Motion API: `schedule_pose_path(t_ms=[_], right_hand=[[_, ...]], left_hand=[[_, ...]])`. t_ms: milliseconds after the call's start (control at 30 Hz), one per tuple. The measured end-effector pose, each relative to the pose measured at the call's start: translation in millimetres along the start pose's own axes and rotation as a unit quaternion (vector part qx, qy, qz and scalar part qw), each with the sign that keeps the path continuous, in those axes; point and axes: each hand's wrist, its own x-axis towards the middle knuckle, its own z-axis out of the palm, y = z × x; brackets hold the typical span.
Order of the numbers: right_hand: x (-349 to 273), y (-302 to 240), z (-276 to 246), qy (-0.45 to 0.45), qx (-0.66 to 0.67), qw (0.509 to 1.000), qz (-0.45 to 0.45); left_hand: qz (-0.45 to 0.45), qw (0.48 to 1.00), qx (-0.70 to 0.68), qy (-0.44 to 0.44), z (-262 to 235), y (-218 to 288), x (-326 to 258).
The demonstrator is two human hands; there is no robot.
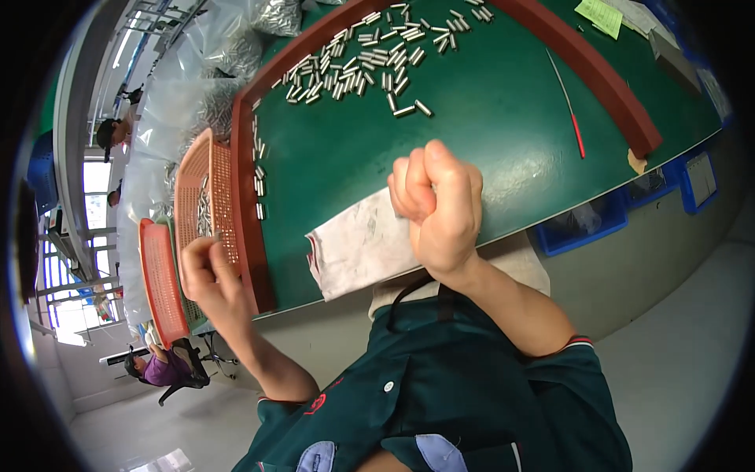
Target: Assembling small cylindrical hardware components at a workbench.
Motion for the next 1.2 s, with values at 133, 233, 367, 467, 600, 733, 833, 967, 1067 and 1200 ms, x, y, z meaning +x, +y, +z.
schedule_pose_path(t_ms=[133,233,367,467,600,733,833,967,1067,1200], right_hand=[[-3,5,-1,-0.019,-0.024,0.999,-0.013],[-2,5,-4,-0.025,-0.032,0.999,-0.025],[-3,6,-5,-0.019,-0.036,0.999,-0.030],[-2,5,-7,-0.020,-0.038,0.998,-0.038],[-3,5,-6,-0.017,-0.007,0.999,-0.032],[-2,5,-3,-0.010,-0.035,0.998,-0.041],[-1,4,-5,-0.013,-0.038,0.998,-0.043],[-2,2,-6,-0.008,-0.043,0.999,-0.031],[-3,2,-5,-0.012,-0.041,0.999,-0.032],[-4,6,-6,-0.021,-0.044,0.998,-0.041]], left_hand=[[-0.076,0.986,0.146,0.039,-32,-76,18],[-0.071,0.970,0.232,-0.014,-34,-96,23],[0.027,0.991,0.129,0.003,2,-34,38],[0.096,0.988,-0.028,-0.117,51,21,50],[0.176,0.954,-0.112,-0.214,109,58,57],[0.198,0.947,-0.081,-0.241,137,69,66],[0.201,0.943,-0.072,-0.254,151,71,68],[0.196,0.941,-0.081,-0.262,162,73,68],[0.197,0.936,-0.090,-0.275,165,71,65],[0.178,0.940,-0.133,-0.260,143,70,61]])
